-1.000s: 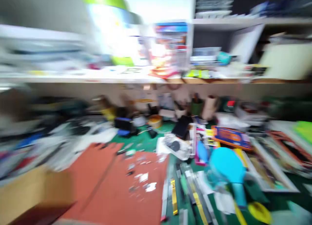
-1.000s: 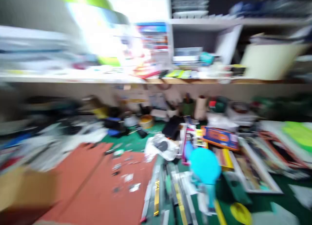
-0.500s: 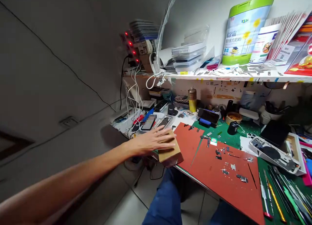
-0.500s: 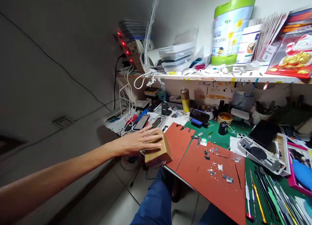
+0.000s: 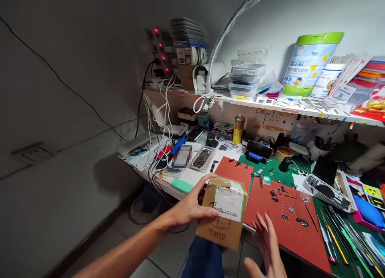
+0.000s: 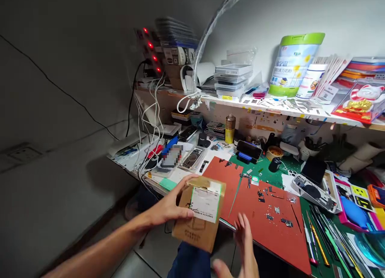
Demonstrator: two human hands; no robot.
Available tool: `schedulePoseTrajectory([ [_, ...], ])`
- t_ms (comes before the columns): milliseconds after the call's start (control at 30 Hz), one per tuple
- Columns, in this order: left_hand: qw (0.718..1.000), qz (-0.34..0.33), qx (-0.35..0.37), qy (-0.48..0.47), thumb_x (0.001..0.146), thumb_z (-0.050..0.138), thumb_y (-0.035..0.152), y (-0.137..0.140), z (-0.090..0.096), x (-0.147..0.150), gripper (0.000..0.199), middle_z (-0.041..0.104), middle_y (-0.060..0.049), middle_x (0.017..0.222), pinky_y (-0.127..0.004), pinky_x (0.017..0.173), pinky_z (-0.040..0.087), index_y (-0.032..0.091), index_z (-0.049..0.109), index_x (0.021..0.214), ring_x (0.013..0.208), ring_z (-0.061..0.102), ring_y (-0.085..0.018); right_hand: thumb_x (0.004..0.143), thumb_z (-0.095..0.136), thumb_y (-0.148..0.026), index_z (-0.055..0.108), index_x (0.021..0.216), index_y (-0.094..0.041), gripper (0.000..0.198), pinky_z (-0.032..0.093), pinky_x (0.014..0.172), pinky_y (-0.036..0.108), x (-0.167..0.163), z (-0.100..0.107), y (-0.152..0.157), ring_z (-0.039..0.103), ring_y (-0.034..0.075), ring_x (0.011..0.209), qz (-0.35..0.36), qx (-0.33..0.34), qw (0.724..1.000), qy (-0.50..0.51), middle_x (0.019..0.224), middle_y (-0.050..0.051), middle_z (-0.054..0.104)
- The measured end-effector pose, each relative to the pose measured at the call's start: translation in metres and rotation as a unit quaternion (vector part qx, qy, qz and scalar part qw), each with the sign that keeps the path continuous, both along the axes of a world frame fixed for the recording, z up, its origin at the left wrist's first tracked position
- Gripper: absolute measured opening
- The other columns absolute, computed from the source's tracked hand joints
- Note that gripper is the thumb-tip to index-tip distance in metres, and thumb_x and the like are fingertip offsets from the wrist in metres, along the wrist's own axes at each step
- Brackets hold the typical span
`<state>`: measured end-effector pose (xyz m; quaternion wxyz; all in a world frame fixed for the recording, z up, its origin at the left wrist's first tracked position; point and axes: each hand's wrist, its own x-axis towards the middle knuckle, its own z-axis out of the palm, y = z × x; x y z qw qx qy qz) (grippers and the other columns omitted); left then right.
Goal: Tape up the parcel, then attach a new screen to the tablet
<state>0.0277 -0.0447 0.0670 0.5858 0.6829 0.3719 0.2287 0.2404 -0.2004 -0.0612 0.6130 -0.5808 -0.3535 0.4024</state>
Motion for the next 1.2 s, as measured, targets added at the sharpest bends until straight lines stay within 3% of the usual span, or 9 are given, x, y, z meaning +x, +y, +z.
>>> schedulePoseTrajectory([
  [100,0.994,0.032,-0.096,-0.043,0.068,0.097,0.049,-0.03,-0.018,0.003,0.111,0.062,-0.012,0.147,-0.051,0.113,0.048,0.031,0.035,0.158,0.136,0.06,-0.037,0.07,0.091,-0.065,0.025,0.168,-0.042,0.121,0.046,0.12,0.051,0.003,0.043,0.04,0.048,0.035,0.152,0.124,-0.01,0.986,0.109,0.173,0.009,0.039],
  [200,0.988,0.058,-0.141,-0.037,0.072,0.095,0.051,-0.041,-0.021,-0.001,0.112,0.065,-0.012,0.142,-0.052,0.111,0.049,0.034,0.03,0.162,0.135,0.061,-0.037,0.072,0.094,-0.054,0.051,0.15,-0.031,0.093,0.055,0.105,0.045,0.01,0.068,0.063,0.068,0.032,0.125,0.218,-0.045,0.96,0.169,0.144,0.012,0.068],
  [300,0.984,0.067,-0.162,-0.037,0.081,0.088,0.055,-0.039,-0.02,-0.011,0.103,0.061,-0.011,0.148,-0.049,0.116,0.045,0.035,0.03,0.164,0.142,0.055,-0.034,0.073,0.095,-0.051,0.056,0.14,-0.029,0.08,0.058,0.095,0.043,0.009,0.068,0.071,0.07,0.029,0.109,0.246,-0.059,0.946,0.205,0.126,0.009,0.076],
  [433,0.981,0.1,-0.161,-0.049,0.087,0.081,0.057,-0.034,-0.021,-0.021,0.087,0.063,-0.01,0.146,-0.048,0.118,0.043,0.032,0.041,0.16,0.14,0.057,-0.032,0.077,0.092,-0.054,0.052,0.146,-0.034,0.082,0.058,0.097,0.043,0.001,0.058,0.074,0.07,0.028,0.114,0.243,-0.079,0.938,0.233,0.134,0.007,0.073],
  [533,0.98,0.118,-0.152,-0.049,0.086,0.081,0.059,-0.033,-0.025,-0.025,0.087,0.064,-0.01,0.143,-0.048,0.118,0.043,0.031,0.043,0.159,0.14,0.056,-0.033,0.079,0.091,-0.054,0.041,0.157,-0.041,0.093,0.054,0.106,0.044,-0.002,0.057,0.077,0.068,0.03,0.126,0.241,-0.096,0.935,0.243,0.145,0.006,0.068],
  [733,0.983,0.082,-0.154,-0.057,0.085,0.082,0.062,-0.028,-0.027,-0.037,0.092,0.063,-0.01,0.145,-0.051,0.122,0.038,0.033,0.038,0.161,0.149,0.048,-0.033,0.068,0.096,-0.052,0.062,0.14,-0.026,0.083,0.057,0.096,0.045,-0.013,0.067,0.079,0.07,0.033,0.116,0.208,-0.069,0.949,0.226,0.128,0.012,0.076],
  [967,0.983,0.069,-0.153,-0.069,0.08,0.088,0.058,-0.026,-0.029,-0.053,0.102,0.058,-0.013,0.149,-0.052,0.118,0.045,0.033,0.034,0.162,0.141,0.055,-0.034,0.069,0.091,-0.06,0.056,0.148,-0.03,0.092,0.057,0.1,0.05,-0.03,0.064,0.084,0.07,0.036,0.121,0.198,-0.074,0.953,0.216,0.136,0.012,0.073],
  [1100,0.984,0.104,-0.13,-0.068,0.082,0.085,0.06,-0.028,-0.03,-0.057,0.099,0.055,-0.014,0.156,-0.051,0.117,0.046,0.032,0.034,0.162,0.14,0.058,-0.034,0.079,0.086,-0.058,0.059,0.148,-0.031,0.079,0.053,0.11,0.049,-0.025,0.055,0.077,0.061,0.034,0.136,0.095,-0.013,0.995,0.019,0.152,0.011,0.062],
  [1200,0.985,0.124,-0.115,-0.044,0.084,0.084,0.06,-0.03,-0.031,-0.057,0.098,0.053,-0.014,0.161,-0.049,0.113,0.049,0.033,0.032,0.162,0.138,0.06,-0.035,0.089,0.08,-0.047,0.077,0.115,-0.026,0.034,0.061,0.085,0.036,-0.029,0.056,0.061,0.072,0.027,0.104,0.005,0.057,0.982,-0.18,0.121,0.011,0.074],
])
